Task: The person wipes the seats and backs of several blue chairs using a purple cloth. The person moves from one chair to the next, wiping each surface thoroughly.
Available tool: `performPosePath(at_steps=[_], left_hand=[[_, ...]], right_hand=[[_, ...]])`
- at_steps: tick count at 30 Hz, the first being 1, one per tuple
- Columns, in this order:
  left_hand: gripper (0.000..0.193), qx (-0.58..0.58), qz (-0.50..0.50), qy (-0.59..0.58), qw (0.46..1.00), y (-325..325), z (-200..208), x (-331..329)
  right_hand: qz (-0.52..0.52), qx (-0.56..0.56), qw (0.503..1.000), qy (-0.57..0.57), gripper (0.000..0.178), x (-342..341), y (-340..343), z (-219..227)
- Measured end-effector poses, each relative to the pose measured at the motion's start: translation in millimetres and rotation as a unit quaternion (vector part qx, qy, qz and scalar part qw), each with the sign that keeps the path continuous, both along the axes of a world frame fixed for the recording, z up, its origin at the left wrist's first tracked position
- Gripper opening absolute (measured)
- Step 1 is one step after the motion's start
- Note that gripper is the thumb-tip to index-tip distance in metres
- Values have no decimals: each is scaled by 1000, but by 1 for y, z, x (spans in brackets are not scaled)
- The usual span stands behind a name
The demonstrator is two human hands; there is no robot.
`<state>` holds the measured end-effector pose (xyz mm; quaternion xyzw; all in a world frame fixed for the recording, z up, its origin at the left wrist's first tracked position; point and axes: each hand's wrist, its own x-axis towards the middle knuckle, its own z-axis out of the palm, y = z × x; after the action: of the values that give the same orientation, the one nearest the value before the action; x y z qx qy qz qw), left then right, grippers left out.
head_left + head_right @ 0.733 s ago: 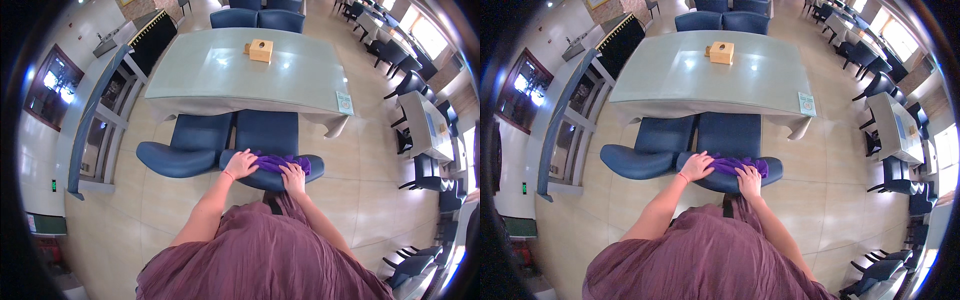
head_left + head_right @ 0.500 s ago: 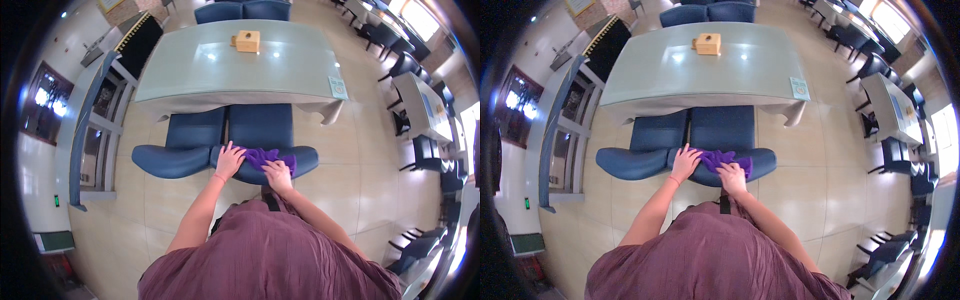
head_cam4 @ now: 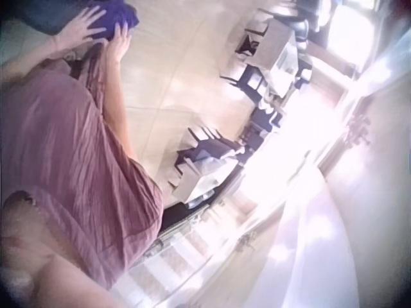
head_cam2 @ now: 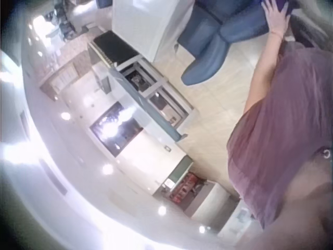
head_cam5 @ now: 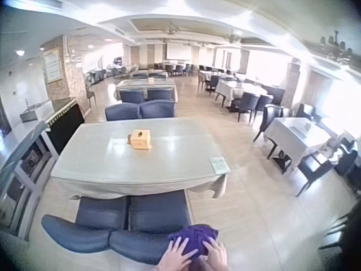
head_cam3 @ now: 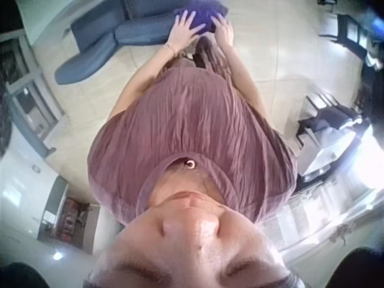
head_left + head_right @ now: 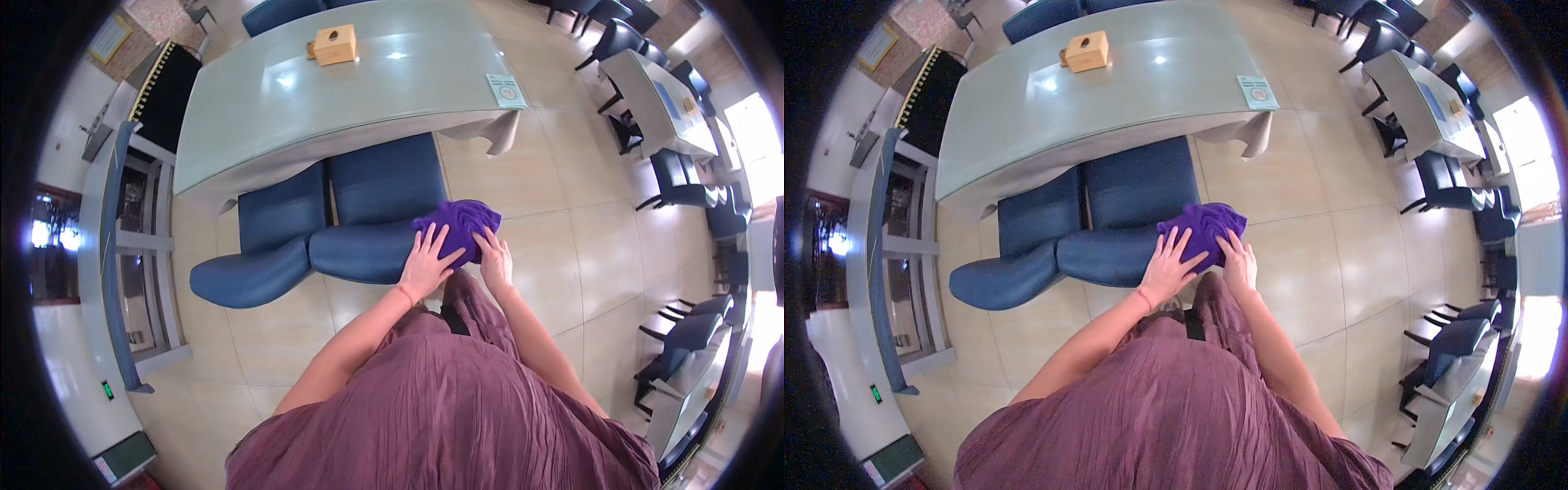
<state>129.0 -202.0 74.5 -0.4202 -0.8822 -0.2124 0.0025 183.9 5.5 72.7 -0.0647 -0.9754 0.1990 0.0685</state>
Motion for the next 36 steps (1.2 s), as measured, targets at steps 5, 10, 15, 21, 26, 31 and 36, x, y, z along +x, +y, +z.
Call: performPosePath(at_steps=[5,10,15,21,26,31,36], left_hand=[[58,-66,-23,-32,997,34,0,-30],[57,-29,-39,-6,999,33,-1,-29],[61,-60,-11,-6,998,41,1,-23],[61,-49,49,-1,998,108,-14,-44],[51,36,122,-222,967,171,-35,-100],[77,422,181,-528,714,232,8,-125],[78,308,-9,-503,808,282,105,-116]], right_hand=[[-68,-44,997,14,50,-17,3,-13],[-35,-75,996,-15,58,-7,10,-9],[33,-148,988,11,45,-12,41,-11],[16,-298,954,-32,36,-66,115,1],[27,-387,918,-83,38,-90,169,19],[138,-491,845,-163,35,-85,250,28],[33,-355,923,-143,66,-85,287,60]])
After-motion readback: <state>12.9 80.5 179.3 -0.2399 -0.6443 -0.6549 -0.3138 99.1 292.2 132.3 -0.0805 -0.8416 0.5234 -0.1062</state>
